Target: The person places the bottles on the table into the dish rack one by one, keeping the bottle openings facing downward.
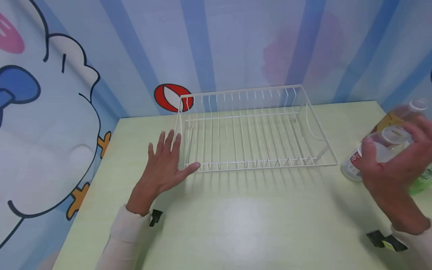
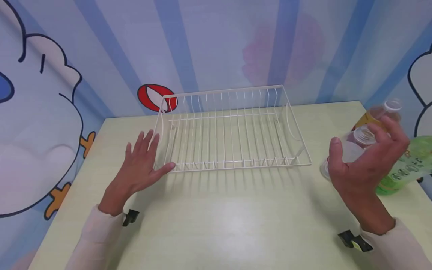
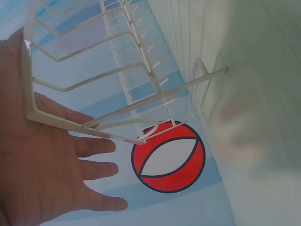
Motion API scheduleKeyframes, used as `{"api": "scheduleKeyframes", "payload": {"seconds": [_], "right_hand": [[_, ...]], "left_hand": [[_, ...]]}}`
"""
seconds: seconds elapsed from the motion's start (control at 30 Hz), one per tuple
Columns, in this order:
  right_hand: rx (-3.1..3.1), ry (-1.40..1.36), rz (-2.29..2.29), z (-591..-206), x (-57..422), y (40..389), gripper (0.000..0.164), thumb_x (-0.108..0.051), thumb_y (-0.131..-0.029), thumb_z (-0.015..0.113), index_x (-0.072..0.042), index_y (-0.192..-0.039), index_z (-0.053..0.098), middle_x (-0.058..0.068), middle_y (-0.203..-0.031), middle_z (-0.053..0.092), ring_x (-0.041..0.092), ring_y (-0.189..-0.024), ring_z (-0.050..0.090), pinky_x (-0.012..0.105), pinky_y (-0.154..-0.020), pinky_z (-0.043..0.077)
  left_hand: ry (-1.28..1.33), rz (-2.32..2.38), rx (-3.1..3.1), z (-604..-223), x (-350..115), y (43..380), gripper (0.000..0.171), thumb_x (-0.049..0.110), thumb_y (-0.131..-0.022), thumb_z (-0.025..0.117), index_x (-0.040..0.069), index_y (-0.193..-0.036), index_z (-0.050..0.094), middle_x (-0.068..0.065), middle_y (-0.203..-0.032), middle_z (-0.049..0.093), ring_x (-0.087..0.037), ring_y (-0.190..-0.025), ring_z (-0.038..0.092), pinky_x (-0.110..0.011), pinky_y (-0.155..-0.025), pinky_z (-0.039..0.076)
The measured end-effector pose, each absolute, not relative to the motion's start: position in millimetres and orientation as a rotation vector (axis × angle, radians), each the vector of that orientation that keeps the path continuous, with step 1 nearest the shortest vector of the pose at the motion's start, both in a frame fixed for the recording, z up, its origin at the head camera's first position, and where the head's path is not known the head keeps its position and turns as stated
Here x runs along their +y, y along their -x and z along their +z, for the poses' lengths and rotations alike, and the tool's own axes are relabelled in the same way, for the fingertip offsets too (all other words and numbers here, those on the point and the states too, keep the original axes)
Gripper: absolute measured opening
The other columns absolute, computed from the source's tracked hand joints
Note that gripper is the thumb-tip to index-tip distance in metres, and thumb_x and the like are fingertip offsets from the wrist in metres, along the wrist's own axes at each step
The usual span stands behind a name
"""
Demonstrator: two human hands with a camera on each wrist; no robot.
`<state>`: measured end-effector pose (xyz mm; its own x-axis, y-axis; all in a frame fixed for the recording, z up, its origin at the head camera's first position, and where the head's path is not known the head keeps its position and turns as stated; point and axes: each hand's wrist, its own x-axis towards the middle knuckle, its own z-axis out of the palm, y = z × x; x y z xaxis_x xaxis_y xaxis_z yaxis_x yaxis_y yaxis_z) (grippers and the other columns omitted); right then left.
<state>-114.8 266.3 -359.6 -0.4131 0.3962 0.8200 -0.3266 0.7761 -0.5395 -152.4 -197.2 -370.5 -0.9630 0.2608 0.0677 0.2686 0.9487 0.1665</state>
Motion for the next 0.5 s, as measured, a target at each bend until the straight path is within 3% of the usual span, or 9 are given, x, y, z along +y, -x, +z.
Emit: {"api": "scheduleKeyframes", "payload": {"seconds": [0.17,0.4,0.5], "right_hand": [[-2.006,0.238,0.811,-379.5,288.1,101.2,0.062,-0.034,-0.096,0.056,-0.006,-0.144,0.029,0.001,-0.154,0.024,0.011,-0.144,0.02,0.03,-0.119,0.011],[-2.059,0.475,1.047,-406.3,301.1,101.9,0.075,-0.032,-0.088,0.069,-0.02,-0.149,0.026,-0.011,-0.143,0.03,0.008,-0.135,0.028,0.029,-0.114,0.02],[-2.115,0.645,1.166,-414.2,302.3,104.3,0.08,-0.032,-0.085,0.072,-0.026,-0.15,0.025,-0.009,-0.142,0.035,0.008,-0.132,0.033,0.026,-0.111,0.024]], "left_hand": [[0.397,-0.283,-3.086,-370.5,-196.5,152.1,0.106,0.072,-0.087,0.05,0.002,-0.158,0.016,-0.02,-0.165,0.01,-0.039,-0.151,0.0,-0.071,-0.112,0.006],[0.4,-0.305,-3.077,-370.9,-196.8,151.4,0.106,0.071,-0.087,0.05,0.002,-0.159,0.013,-0.019,-0.165,0.009,-0.038,-0.152,-0.001,-0.069,-0.113,0.006],[0.397,-0.312,-3.078,-371.0,-196.5,150.9,0.107,0.072,-0.087,0.05,0.002,-0.159,0.013,-0.018,-0.165,0.008,-0.037,-0.152,-0.002,-0.069,-0.114,0.005]]}}
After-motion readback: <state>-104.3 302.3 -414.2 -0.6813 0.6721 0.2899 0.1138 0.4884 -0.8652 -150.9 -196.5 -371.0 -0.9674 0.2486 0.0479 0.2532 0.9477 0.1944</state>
